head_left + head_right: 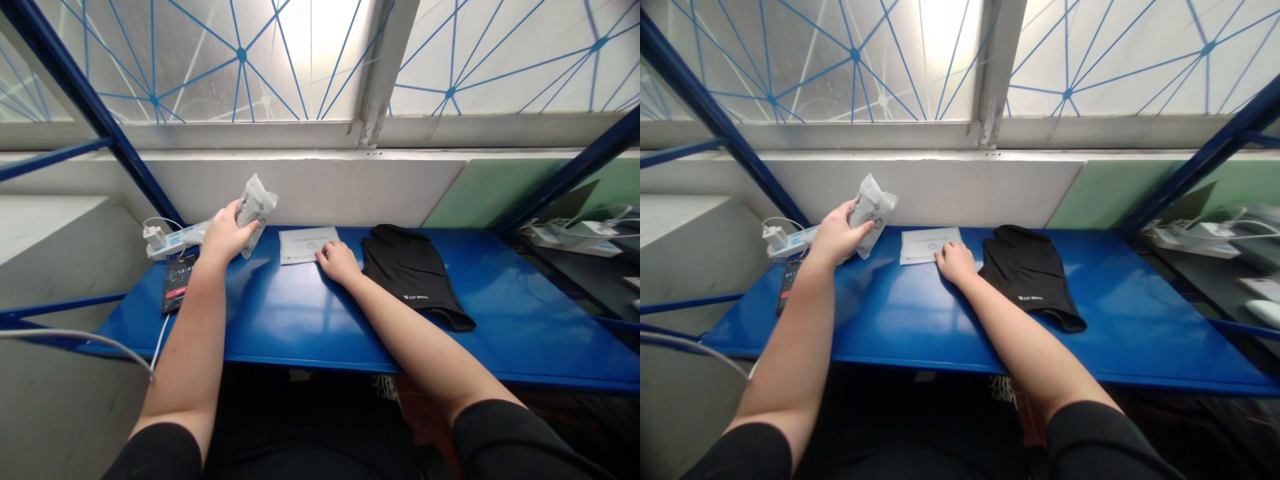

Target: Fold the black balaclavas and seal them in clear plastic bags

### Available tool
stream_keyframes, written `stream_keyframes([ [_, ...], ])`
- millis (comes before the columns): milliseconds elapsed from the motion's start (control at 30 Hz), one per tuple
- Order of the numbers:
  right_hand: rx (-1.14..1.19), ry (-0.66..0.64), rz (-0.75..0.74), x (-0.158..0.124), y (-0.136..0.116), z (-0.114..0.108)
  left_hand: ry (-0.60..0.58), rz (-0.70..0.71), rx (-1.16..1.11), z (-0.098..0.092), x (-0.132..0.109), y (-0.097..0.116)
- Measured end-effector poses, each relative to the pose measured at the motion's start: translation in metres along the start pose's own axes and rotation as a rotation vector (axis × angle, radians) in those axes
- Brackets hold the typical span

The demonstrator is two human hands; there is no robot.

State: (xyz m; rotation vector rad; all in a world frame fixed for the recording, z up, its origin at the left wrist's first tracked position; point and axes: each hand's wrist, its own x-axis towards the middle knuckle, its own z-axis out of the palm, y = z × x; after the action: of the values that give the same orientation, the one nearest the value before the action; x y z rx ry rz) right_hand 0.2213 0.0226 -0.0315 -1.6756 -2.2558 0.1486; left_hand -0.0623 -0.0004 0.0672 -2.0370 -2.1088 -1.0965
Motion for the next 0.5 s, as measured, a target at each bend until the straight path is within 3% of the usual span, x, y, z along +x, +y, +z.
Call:
stream_keyframes([
  [67, -0.030, 0.003, 0.044, 0.001, 0.003, -0.002, -0.069, -0.002, 0.185, -0.002, 0.006, -0.002],
  [167, -0.049, 0.002, 0.049, 0.001, 0.005, -0.003, -0.142, 0.006, 0.408, 0.016, 0.009, -0.007],
  [267, -0.060, 0.003, 0.040, 0.000, 0.004, -0.003, -0.096, -0.006, 0.535, 0.037, 0.003, -0.009],
  [400, -0.066, 0.003, 0.034, 0.000, 0.004, -0.003, 0.007, 0.023, 0.541, 0.050, -0.012, -0.002],
  [500, -0.060, 0.007, 0.039, 0.000, 0.005, -0.001, -0.008, 0.093, 0.524, 0.061, -0.022, 0.003],
])
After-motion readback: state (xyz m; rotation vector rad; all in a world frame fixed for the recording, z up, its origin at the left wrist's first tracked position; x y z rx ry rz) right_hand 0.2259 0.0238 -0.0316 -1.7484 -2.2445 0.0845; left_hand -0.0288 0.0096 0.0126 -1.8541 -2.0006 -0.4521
